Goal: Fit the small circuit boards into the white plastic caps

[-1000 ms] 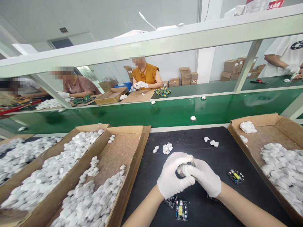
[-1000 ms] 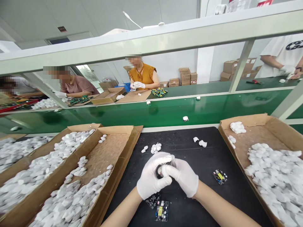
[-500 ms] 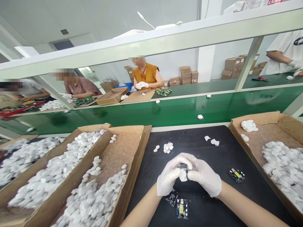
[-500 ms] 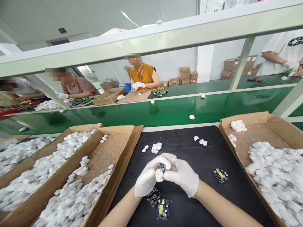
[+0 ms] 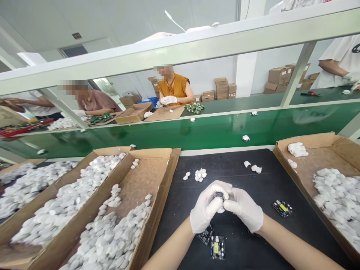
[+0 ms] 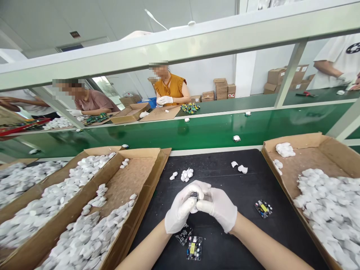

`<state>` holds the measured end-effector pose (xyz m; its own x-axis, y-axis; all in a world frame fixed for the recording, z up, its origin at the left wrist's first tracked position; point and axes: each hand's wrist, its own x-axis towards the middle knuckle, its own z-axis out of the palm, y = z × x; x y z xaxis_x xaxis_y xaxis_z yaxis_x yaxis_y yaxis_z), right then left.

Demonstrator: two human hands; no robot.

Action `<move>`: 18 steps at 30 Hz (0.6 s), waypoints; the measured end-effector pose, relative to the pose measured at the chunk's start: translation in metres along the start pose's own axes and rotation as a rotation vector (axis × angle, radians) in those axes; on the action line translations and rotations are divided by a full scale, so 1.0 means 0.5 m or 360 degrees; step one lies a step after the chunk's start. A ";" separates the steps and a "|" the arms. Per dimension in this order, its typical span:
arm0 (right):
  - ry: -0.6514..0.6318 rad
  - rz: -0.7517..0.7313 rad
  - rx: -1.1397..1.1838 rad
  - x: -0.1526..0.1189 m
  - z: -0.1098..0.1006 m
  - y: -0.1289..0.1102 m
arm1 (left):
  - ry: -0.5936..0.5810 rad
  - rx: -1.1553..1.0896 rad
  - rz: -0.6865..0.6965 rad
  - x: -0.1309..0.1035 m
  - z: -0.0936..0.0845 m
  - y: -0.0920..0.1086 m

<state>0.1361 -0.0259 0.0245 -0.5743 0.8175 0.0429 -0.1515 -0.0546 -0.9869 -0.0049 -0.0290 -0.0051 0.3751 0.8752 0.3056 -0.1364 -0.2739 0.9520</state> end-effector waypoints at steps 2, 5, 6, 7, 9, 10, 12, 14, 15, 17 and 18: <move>0.0006 -0.0019 0.0000 0.000 0.001 0.003 | 0.0022 -0.0050 0.0007 0.002 0.000 0.000; 0.0032 -0.0001 0.0100 -0.002 0.004 0.011 | 0.0015 -0.0141 0.0013 0.004 0.001 0.004; 0.0042 0.0017 0.0161 -0.003 0.005 0.014 | -0.0011 -0.0170 0.0013 0.005 0.001 0.008; 0.0049 0.0040 0.0237 -0.004 0.005 0.017 | -0.0040 -0.0187 0.0003 0.006 0.001 0.011; 0.0056 0.0084 0.0399 -0.004 0.005 0.024 | -0.0064 -0.0163 -0.0018 0.008 0.002 0.017; 0.0055 0.0094 0.0467 -0.005 0.004 0.028 | -0.0048 -0.0125 -0.0015 0.009 0.003 0.020; 0.0047 0.0102 0.0565 -0.005 0.002 0.037 | 0.0010 -0.0050 0.0028 0.010 0.003 0.021; 0.0066 0.0134 0.0647 -0.005 0.001 0.044 | 0.0035 -0.0012 0.0044 0.009 0.001 0.021; 0.0077 0.0165 0.0704 -0.006 0.002 0.045 | 0.0027 0.0006 0.0029 0.008 0.000 0.020; 0.0069 0.0217 0.0813 -0.008 0.005 0.043 | -0.0010 0.0063 -0.0014 0.005 -0.003 0.017; 0.0041 0.0216 0.0850 -0.008 0.007 0.040 | -0.0025 0.0091 -0.0010 0.003 -0.005 0.016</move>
<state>0.1325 -0.0325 0.0049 -0.5982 0.7963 -0.0899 -0.4685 -0.4385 -0.7670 -0.0075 -0.0287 0.0030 0.3900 0.8708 0.2995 -0.0814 -0.2913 0.9531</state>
